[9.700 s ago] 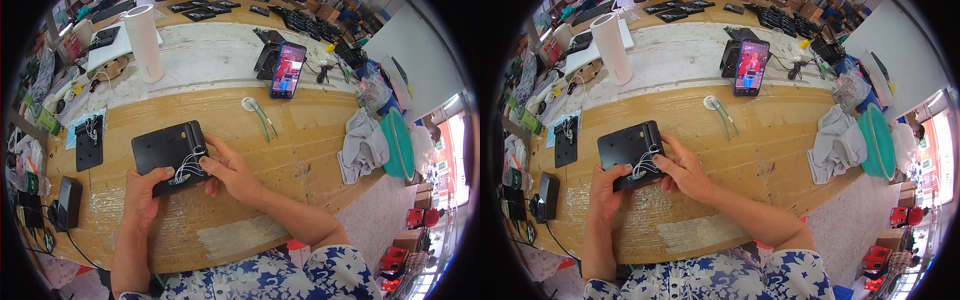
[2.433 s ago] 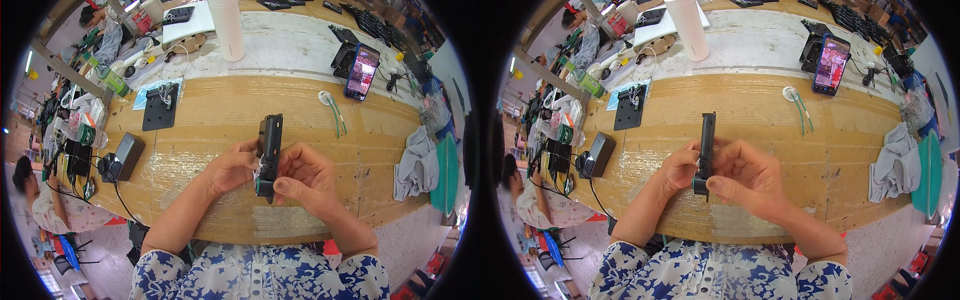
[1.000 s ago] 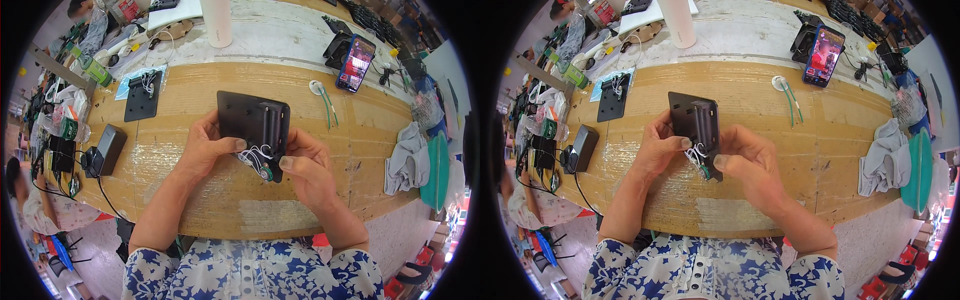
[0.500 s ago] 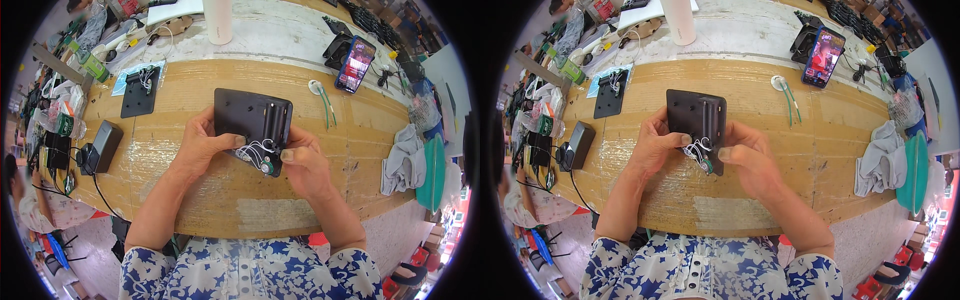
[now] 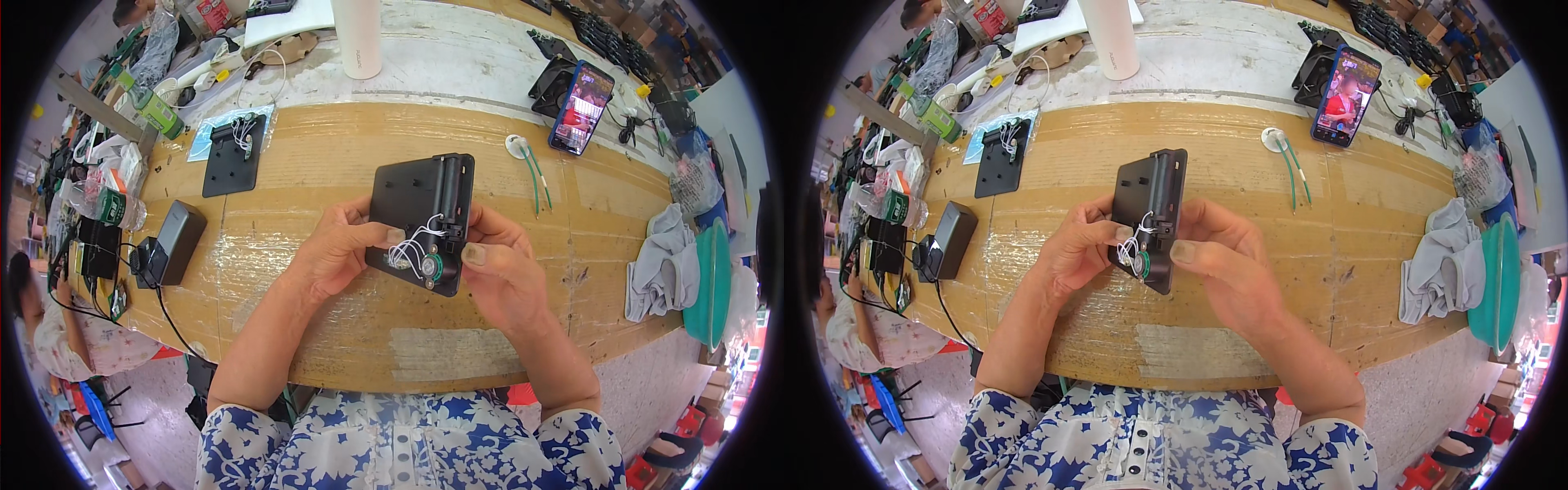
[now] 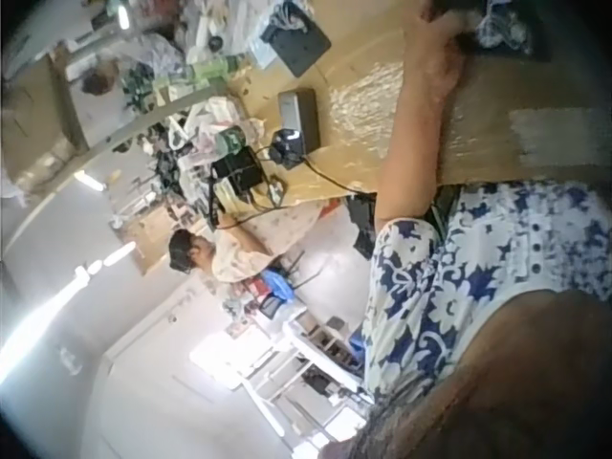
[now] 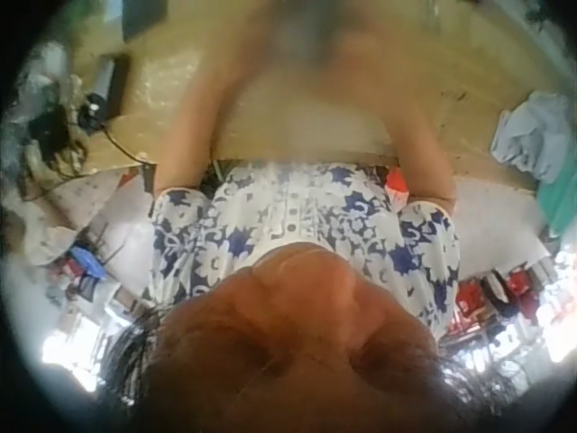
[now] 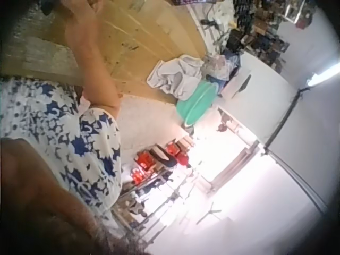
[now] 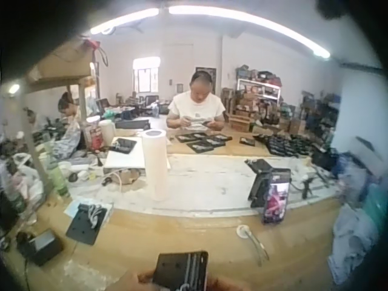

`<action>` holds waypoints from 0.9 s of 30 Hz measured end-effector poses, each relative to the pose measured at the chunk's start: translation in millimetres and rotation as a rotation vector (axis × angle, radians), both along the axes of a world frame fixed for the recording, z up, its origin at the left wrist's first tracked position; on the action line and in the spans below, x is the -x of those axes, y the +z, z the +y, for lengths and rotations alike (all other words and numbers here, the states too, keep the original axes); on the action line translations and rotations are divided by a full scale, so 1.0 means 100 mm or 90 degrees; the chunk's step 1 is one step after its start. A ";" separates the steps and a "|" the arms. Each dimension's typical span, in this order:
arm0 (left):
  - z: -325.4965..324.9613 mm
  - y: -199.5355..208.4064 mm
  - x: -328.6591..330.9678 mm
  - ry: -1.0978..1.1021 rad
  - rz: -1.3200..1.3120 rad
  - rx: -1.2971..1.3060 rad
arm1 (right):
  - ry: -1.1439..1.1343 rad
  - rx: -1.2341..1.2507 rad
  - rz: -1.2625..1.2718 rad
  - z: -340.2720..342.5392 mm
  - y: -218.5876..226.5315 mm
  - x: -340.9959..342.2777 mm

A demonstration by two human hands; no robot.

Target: Manually assemble components and route wires inside an electronic housing.

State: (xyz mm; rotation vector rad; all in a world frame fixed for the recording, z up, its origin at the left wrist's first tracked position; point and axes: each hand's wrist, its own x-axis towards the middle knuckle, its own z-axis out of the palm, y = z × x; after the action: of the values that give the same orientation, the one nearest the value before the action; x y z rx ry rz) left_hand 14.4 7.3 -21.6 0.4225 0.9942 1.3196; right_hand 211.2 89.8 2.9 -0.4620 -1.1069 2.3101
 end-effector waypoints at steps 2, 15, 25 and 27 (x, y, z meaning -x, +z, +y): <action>0.00 0.01 -0.01 -0.014 -0.020 0.006 | -0.008 0.010 0.011 0.00 0.01 -0.01; 0.00 0.02 0.00 -0.025 -0.047 0.038 | -0.015 0.039 -0.012 0.02 0.03 -0.03; -0.05 0.19 0.03 0.117 0.173 -0.049 | -0.043 0.076 -0.027 0.03 0.01 0.01; -0.07 0.21 0.06 0.128 0.198 -0.066 | -0.042 0.077 -0.011 0.04 0.00 0.02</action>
State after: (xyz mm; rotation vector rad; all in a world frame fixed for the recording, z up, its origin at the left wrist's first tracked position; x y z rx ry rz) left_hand 8.7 0.0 -0.4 0.6345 1.2553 1.5212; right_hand 209.7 93.7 2.5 -0.5570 -0.9483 2.3279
